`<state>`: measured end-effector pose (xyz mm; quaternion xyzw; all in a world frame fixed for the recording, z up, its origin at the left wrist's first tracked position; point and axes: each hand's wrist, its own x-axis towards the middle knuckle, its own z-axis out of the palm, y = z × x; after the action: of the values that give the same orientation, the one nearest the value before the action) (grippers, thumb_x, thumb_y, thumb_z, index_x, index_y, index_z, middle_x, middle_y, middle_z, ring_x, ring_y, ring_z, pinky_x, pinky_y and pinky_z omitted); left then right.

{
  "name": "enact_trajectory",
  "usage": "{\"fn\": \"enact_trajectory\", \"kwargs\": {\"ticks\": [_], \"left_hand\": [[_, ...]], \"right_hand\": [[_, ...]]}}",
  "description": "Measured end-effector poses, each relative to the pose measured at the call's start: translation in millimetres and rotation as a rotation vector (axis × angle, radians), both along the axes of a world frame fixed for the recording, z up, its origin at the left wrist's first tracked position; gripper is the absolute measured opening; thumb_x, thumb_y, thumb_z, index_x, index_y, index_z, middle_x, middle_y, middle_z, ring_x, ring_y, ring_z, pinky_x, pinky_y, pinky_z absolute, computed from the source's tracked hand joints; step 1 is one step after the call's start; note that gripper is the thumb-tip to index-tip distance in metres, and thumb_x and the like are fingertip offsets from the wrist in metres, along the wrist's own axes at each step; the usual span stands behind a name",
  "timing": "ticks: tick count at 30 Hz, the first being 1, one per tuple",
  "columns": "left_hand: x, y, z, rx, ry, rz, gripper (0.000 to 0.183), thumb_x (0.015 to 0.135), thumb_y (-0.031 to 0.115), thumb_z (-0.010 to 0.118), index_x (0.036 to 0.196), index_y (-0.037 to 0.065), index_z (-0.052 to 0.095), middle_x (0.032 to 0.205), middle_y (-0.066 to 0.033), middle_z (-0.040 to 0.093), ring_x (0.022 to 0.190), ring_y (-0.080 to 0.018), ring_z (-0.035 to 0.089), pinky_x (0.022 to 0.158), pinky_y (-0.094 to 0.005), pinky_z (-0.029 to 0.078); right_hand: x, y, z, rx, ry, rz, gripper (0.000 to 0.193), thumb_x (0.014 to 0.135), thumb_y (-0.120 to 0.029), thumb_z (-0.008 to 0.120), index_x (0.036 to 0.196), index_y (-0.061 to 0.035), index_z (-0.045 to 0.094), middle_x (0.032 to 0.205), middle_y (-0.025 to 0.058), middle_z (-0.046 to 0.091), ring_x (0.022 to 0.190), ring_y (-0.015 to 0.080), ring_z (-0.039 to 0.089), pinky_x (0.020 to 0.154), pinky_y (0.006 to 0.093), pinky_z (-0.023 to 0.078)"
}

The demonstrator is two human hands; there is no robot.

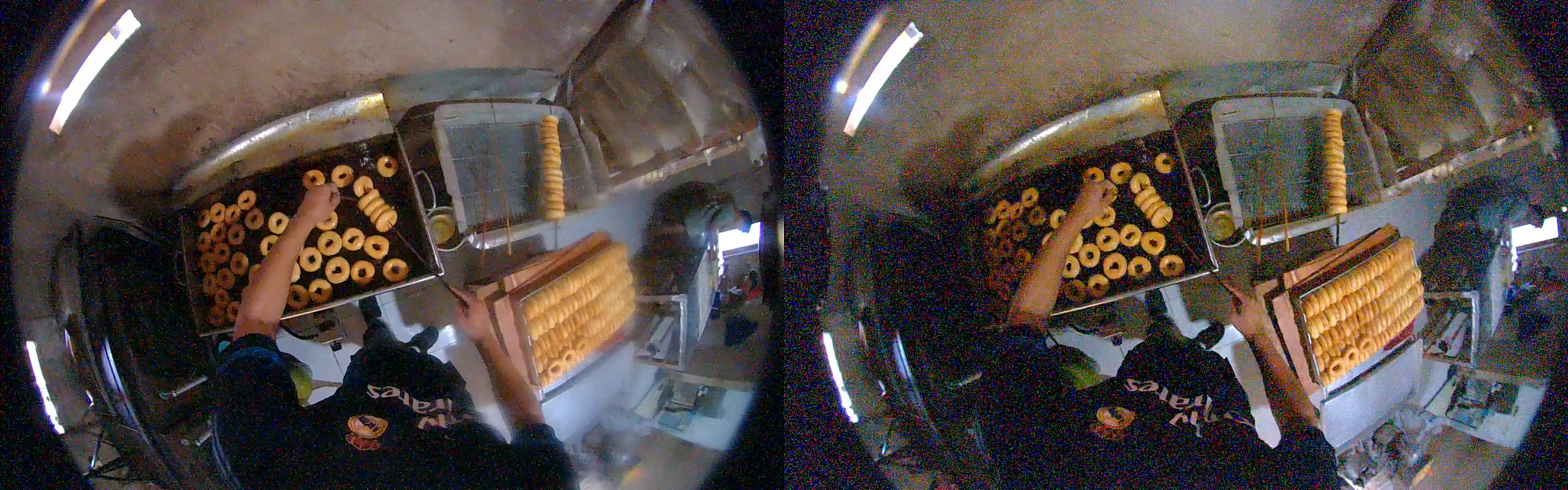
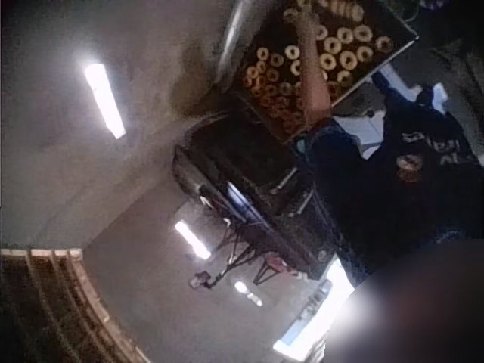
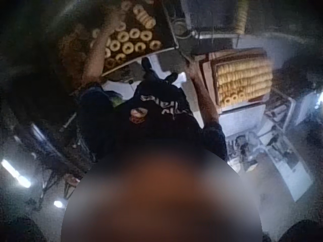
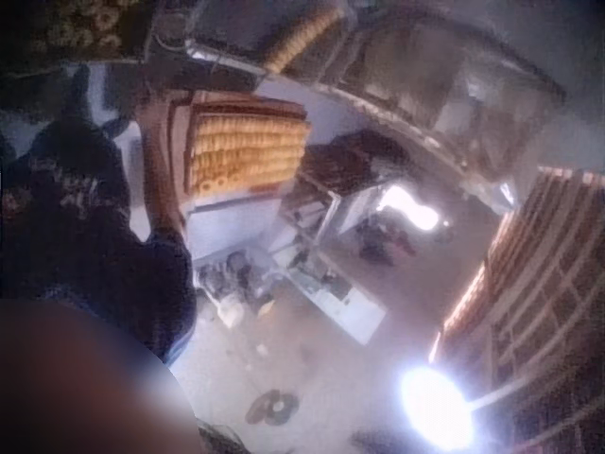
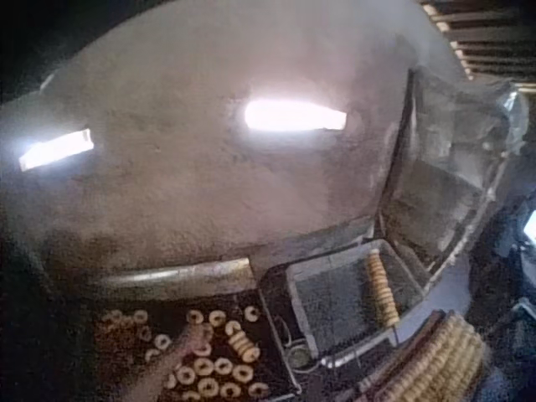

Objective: The person transfers raw doughnut rings from a wooden board onto a metal tray. They then use a long metal skewer to thread multiple doughnut rings and place them into a deep fryer.

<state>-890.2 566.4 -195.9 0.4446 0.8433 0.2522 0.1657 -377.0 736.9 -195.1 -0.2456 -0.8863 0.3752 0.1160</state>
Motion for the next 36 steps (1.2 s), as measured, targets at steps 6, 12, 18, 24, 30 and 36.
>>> {"fn": "enact_trajectory", "kwargs": {"ticks": [6,12,18,24,30,36], "left_hand": [[-37,-7,29,-0.148,0.251,0.226,0.027,0.098,0.02,0.061,0.11,-0.004,0.064,0.1,-0.0285,0.071,0.094,-0.0456,0.07,0.085,-0.0542,0.057],[-140,-30,-52,-0.062,0.271,0.206,0.023,0.098,0.018,0.06,0.103,-0.004,0.064,0.094,-0.029,0.069,0.091,-0.0464,0.069,0.082,-0.0542,0.056],[-161,-69,-28,0.219,0.178,0.146,0.015,0.096,0.015,0.065,0.099,0.0,0.064,0.086,-0.0243,0.065,0.078,-0.0414,0.065,0.073,-0.0505,0.05],[-42,-100,71,0.11,0.034,0.179,0.013,0.097,0.016,0.064,0.103,0.005,0.065,0.086,-0.0242,0.068,0.077,-0.0379,0.068,0.069,-0.0485,0.05],[101,-88,44,-0.012,-0.025,0.186,0.016,0.096,0.016,0.065,0.105,0.003,0.069,0.093,-0.0232,0.072,0.089,-0.0426,0.07,0.077,-0.0485,0.056],[124,-83,1,-0.08,0.148,0.342,0.019,0.094,0.019,0.067,0.104,0.003,0.068,0.09,-0.0236,0.071,0.088,-0.0424,0.07,0.078,-0.0538,0.056]], "right_hand": [[-50,-5,21,0.176,-0.302,-0.065,0.044,0.09,-0.022,0.063,0.134,-0.0255,0.07,0.092,0.0177,0.073,0.08,0.0362,0.071,0.072,0.0491,0.057],[-95,-2,36,0.161,-0.356,-0.01,0.043,0.092,-0.024,0.063,0.134,-0.0295,0.07,0.082,0.0159,0.071,0.074,0.0362,0.07,0.068,0.0498,0.057],[-127,16,6,0.088,-0.174,-0.009,0.044,0.09,-0.018,0.068,0.134,-0.0245,0.07,0.094,0.016,0.075,0.075,0.0288,0.072,0.069,0.0403,0.058],[-22,25,22,0.062,0.013,0.05,0.033,0.097,-0.018,0.067,0.128,-0.0087,0.072,0.1,0.0163,0.076,0.084,0.0187,0.071,0.077,0.0309,0.056],[40,75,67,0.002,-0.273,0.086,0.033,0.091,-0.016,0.068,0.123,-0.0111,0.075,0.093,0.017,0.074,0.077,0.0302,0.07,0.071,0.0407,0.056],[30,88,180,0.302,-0.408,0.213,0.03,0.092,-0.014,0.066,0.12,-0.0152,0.076,0.09,0.0164,0.075,0.072,0.0356,0.072,0.065,0.0432,0.057]]}}
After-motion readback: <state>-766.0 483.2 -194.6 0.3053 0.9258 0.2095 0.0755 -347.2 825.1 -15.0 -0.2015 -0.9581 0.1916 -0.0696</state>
